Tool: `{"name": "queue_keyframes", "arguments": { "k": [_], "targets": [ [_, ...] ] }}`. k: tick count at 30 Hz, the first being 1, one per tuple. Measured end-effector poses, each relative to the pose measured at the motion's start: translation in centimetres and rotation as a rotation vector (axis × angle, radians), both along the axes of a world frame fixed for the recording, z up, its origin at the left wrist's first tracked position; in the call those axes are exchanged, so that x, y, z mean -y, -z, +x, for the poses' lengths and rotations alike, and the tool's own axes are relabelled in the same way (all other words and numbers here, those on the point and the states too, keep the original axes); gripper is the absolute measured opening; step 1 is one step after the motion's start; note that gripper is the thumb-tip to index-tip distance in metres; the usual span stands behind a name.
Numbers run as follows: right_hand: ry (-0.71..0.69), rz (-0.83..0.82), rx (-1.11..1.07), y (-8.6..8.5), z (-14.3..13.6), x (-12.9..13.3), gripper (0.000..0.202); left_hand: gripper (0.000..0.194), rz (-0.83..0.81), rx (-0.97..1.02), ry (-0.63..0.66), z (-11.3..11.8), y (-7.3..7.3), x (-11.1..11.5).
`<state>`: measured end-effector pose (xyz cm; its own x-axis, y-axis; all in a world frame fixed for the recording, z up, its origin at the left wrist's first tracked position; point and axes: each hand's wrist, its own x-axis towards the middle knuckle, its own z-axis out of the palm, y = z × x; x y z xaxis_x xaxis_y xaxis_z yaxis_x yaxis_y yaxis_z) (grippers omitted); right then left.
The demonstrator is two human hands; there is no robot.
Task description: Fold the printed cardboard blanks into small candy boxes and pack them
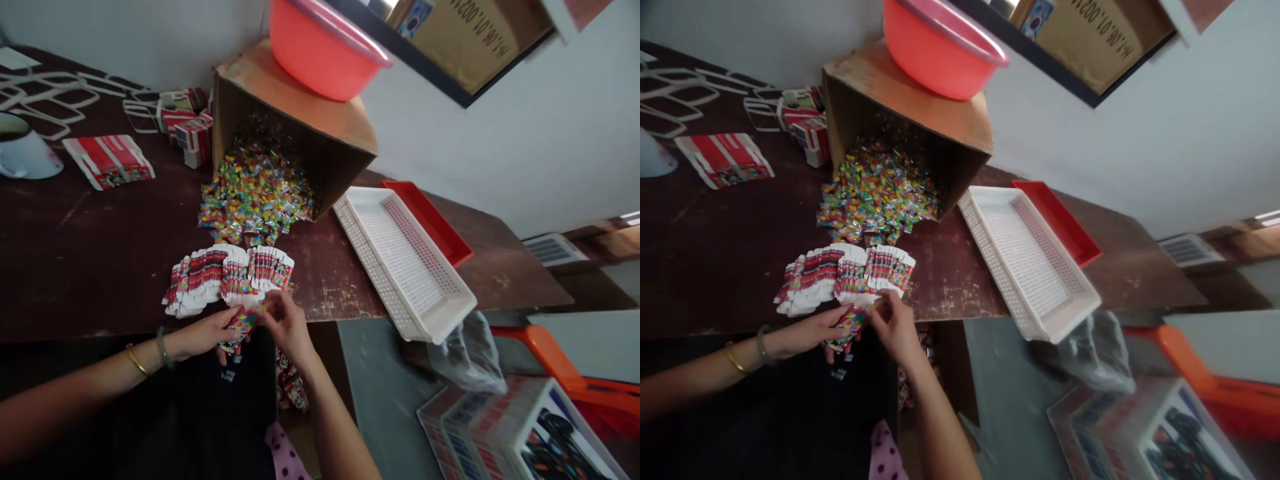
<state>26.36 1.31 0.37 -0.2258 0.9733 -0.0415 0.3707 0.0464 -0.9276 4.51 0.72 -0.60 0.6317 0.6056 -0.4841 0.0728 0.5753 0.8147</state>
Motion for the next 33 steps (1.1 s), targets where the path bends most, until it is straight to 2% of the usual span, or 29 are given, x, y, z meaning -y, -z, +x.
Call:
{"name": "queue_keyframes", "arguments": {
  "k": [3, 6, 9, 13, 14, 16, 18, 19, 21, 23, 25, 29, 31, 33],
  "targets": [
    [-0.004, 0.020, 0.060, -2.1, -0.6, -0.8, 0.015, 0.075, 0.136, -0.045, 0.022, 0.5, -0.1, 0.6],
    [-0.052, 0.123, 0.216, -3.1, -0.7, -1.5, 0.012, 0.073, 0.245, -0.126, -0.007, 0.2, -0.4, 0.9],
    [-0.061, 0.159, 0.222, -3.2, -1.7, -1.1, 0.010, 0.070, 0.296, -0.150, -0.028, -0.4, -0.5, 1.0],
    [-0.196, 0.134, 0.097, -2.6, -3.5, 0.6, 0.016, 0.059, 0.229, -0.106, -0.091, -0.9, -0.4, 1.0],
    [-0.157, 0.160, 0.079, -2.2, -3.9, 1.1, 0.017, 0.058, 0.185, -0.099, -0.131, -0.9, -0.5, 1.0],
    [0.057, 0.158, -0.039, -1.2, -4.4, 2.0, 0.021, 0.065, 0.093, -0.079, -0.218, -0.8, -0.6, 1.0],
    [0.243, -0.012, -0.281, 0.1, -4.7, 2.7, 0.029, 0.067, 0.029, -0.049, -0.256, -0.7, -0.8, 0.9],
    [0.271, -0.144, -0.410, 0.7, -4.8, 3.0, 0.032, 0.065, 0.012, -0.033, -0.255, -0.6, -0.9, 0.8],
    [0.216, -0.384, -0.605, 1.6, -5.0, 3.2, 0.036, 0.059, -0.005, -0.018, -0.236, -0.5, -1.0, 0.6],
    [0.150, -0.478, -0.659, 1.7, -5.0, 3.0, 0.036, 0.053, 0.012, -0.029, -0.212, -0.5, -1.2, 0.5],
    [0.109, -0.435, -0.579, 1.2, -4.8, 2.4, 0.035, 0.049, 0.060, -0.058, -0.180, -0.7, -1.3, 0.3],
    [-0.014, -0.152, -0.256, -0.8, -4.0, 1.4, 0.020, 0.048, 0.027, -0.052, -0.105, -0.9, -1.5, 0.4],
    [-0.115, -0.024, -0.138, -1.6, -3.7, 1.4, 0.021, 0.048, -0.023, -0.029, -0.125, -0.8, -1.3, 0.7],
    [-0.158, 0.027, -0.104, -2.0, -3.7, 1.7, 0.025, 0.047, -0.029, -0.033, -0.167, -0.7, -1.1, 1.0]
  ]
}}
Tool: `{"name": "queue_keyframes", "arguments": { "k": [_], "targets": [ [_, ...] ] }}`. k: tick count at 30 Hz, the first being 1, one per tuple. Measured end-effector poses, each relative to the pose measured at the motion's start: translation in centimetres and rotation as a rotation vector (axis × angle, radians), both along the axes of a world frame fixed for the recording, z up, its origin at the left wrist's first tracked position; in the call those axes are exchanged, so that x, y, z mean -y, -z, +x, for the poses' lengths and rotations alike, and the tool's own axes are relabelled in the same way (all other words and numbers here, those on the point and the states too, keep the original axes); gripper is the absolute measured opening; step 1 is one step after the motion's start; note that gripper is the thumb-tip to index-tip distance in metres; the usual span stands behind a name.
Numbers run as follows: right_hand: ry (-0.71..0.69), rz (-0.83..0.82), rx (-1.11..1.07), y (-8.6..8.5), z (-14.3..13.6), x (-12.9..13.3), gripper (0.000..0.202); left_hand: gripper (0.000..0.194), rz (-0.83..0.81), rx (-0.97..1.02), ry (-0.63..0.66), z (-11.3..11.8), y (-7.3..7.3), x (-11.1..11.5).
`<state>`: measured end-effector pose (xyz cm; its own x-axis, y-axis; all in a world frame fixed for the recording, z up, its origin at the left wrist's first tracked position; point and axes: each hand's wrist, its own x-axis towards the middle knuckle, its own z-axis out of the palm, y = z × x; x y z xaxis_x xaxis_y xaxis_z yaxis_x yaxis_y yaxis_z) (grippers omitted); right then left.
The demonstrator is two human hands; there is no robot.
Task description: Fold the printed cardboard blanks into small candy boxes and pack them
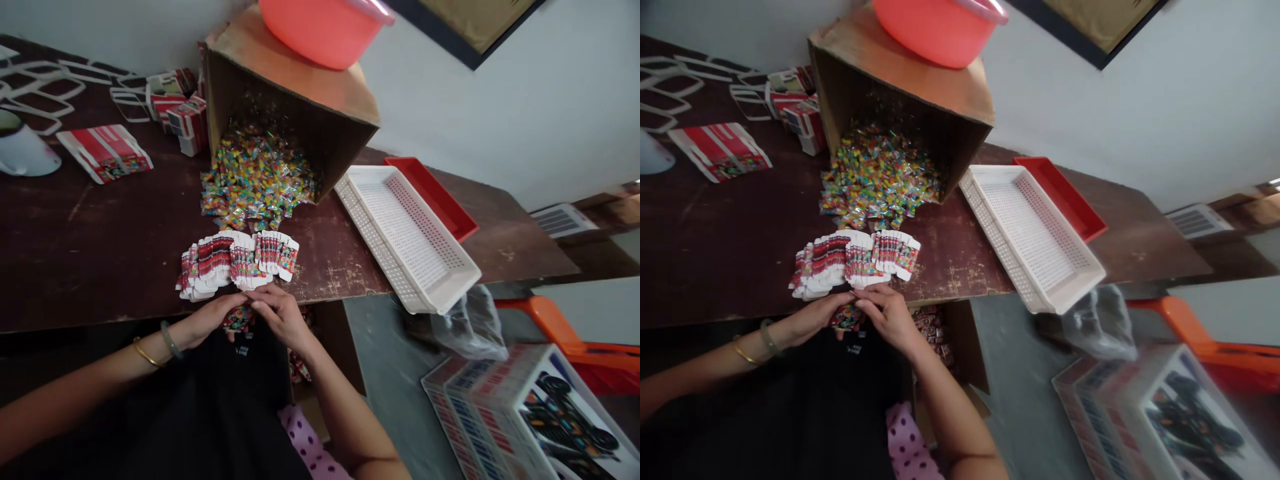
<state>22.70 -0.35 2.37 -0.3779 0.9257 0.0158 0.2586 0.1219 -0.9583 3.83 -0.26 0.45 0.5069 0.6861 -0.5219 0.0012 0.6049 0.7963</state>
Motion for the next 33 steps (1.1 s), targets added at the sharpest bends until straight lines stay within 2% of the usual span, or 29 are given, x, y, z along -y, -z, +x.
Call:
{"name": "queue_keyframes", "arguments": {
  "k": [3, 6, 9, 13, 16, 18, 20, 22, 24, 26, 28, 30, 33],
  "targets": [
    [0.075, -0.043, -0.052, 0.1, -0.1, 0.2, 0.025, 0.043, 0.018, -0.010, -0.018, 0.0, 0.3, 0.2],
    [0.118, -0.090, -0.074, 0.6, -0.3, 0.0, 0.021, 0.042, -0.010, 0.086, 0.022, -0.3, 0.3, 0.1],
    [0.112, -0.005, -0.029, 1.2, -0.6, 0.1, 0.020, 0.041, -0.073, 0.168, 0.028, -0.6, 0.2, 0.0],
    [0.085, 0.138, 0.054, 1.4, -0.3, 1.9, 0.029, 0.041, -0.121, 0.205, 0.008, -0.3, 0.3, 0.4],
    [0.054, 0.090, 0.094, 0.2, 2.6, 3.0, 0.027, 0.044, -0.151, 0.246, 0.105, 0.1, 0.2, 0.7],
    [0.007, 0.045, 0.245, -0.9, 5.7, 2.7, 0.024, 0.046, -0.134, 0.206, 0.207, 0.2, 0.0, 0.5],
    [0.020, 0.081, 0.459, -1.2, 8.3, 1.2, 0.023, 0.048, -0.067, 0.105, 0.266, 0.3, -0.3, 0.1],
    [0.078, 0.189, 0.591, 0.0, 9.5, -1.4, 0.040, 0.047, -0.002, 0.040, 0.288, 0.4, -0.5, -0.5],
    [0.076, 0.292, 0.620, 2.3, 9.5, -4.5, 0.065, 0.046, 0.042, 0.039, 0.309, 0.5, -0.7, -1.0],
    [0.045, 0.357, 0.609, 4.7, 9.1, -7.0, 0.057, 0.046, 0.053, 0.045, 0.322, 0.6, -0.7, -1.3],
    [0.044, 0.391, 0.590, 5.9, 8.7, -8.0, 0.033, 0.047, 0.033, 0.048, 0.308, 0.4, -0.6, -1.4],
    [0.108, 0.423, 0.561, 5.8, 8.1, -6.9, 0.029, 0.048, -0.013, 0.090, 0.249, 0.2, -0.3, -1.5],
    [0.184, 0.548, 0.464, 4.2, 6.1, -2.2, 0.032, 0.048, -0.112, 0.290, 0.066, 0.4, 0.4, -1.7]
  ]
}}
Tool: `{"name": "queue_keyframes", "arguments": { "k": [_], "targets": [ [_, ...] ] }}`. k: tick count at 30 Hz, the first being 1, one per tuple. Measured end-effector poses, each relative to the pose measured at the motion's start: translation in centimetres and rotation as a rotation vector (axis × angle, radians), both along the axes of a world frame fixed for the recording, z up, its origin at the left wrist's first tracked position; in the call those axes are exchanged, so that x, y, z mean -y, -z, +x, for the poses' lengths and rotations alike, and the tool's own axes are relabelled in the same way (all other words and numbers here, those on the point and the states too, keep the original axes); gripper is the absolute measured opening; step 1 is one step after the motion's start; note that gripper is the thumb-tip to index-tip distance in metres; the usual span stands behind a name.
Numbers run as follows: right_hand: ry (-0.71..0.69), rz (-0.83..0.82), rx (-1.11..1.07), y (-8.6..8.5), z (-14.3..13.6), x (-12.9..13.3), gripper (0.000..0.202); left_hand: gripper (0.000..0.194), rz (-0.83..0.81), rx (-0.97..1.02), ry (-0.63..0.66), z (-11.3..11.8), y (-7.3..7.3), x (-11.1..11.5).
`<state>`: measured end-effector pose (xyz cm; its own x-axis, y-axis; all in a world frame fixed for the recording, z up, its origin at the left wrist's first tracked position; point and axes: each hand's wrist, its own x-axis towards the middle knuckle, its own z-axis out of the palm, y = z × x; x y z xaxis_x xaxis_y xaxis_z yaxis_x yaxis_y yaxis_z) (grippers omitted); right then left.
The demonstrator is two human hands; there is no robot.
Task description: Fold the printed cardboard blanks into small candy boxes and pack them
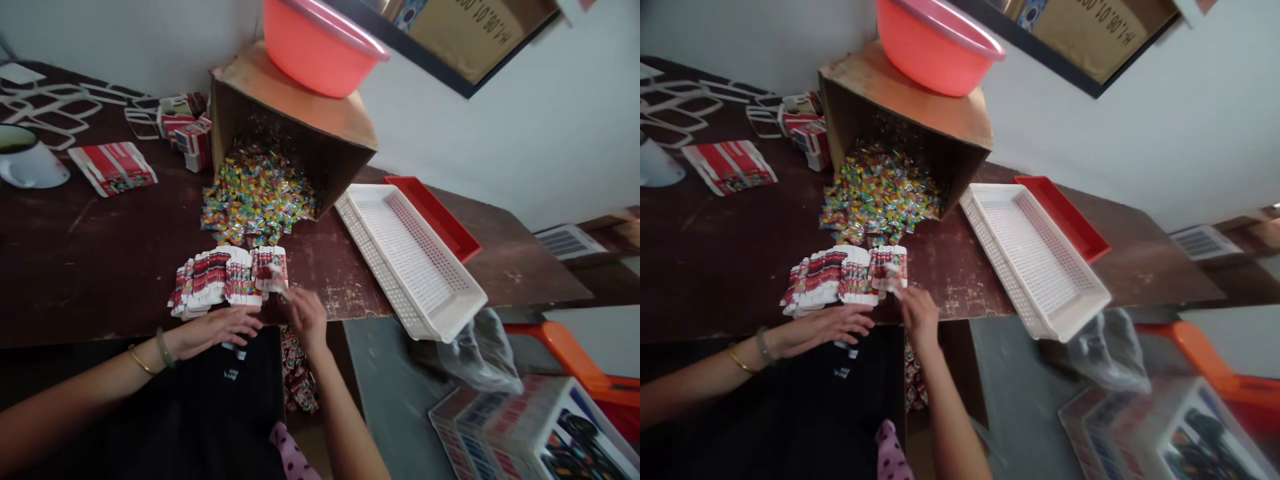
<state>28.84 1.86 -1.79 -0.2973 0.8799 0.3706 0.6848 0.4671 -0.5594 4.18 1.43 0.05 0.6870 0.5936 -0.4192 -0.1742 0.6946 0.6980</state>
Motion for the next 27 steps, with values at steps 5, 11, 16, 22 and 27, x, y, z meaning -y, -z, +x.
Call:
{"name": "queue_keyframes", "arguments": {
  "k": [5, 11, 16, 22, 27],
  "targets": [
    [-0.208, -0.031, -0.052, -1.9, -4.5, 5.8, 0.034, 0.024, -0.060, -0.074, -0.172, 1.9, 0.8, 0.4],
    [0.057, -0.230, -0.262, -1.7, -5.3, 3.5, 0.016, 0.016, 0.155, -0.231, -0.086, 3.5, 0.7, 2.3],
    [-0.214, -0.668, -0.414, -4.1, -4.1, 2.1, 0.017, 0.015, 0.144, -0.170, 0.123, 2.8, -0.4, 2.0],
    [-0.243, -0.755, -0.515, -5.3, -3.2, 2.4, 0.022, 0.029, 0.391, -0.234, 0.108, 2.7, -0.2, 1.2],
    [0.122, -0.680, -0.602, -0.4, -2.9, 5.6, 0.037, 0.027, 0.515, -0.401, -0.201, 3.9, 1.7, 2.9]
  ]
}}
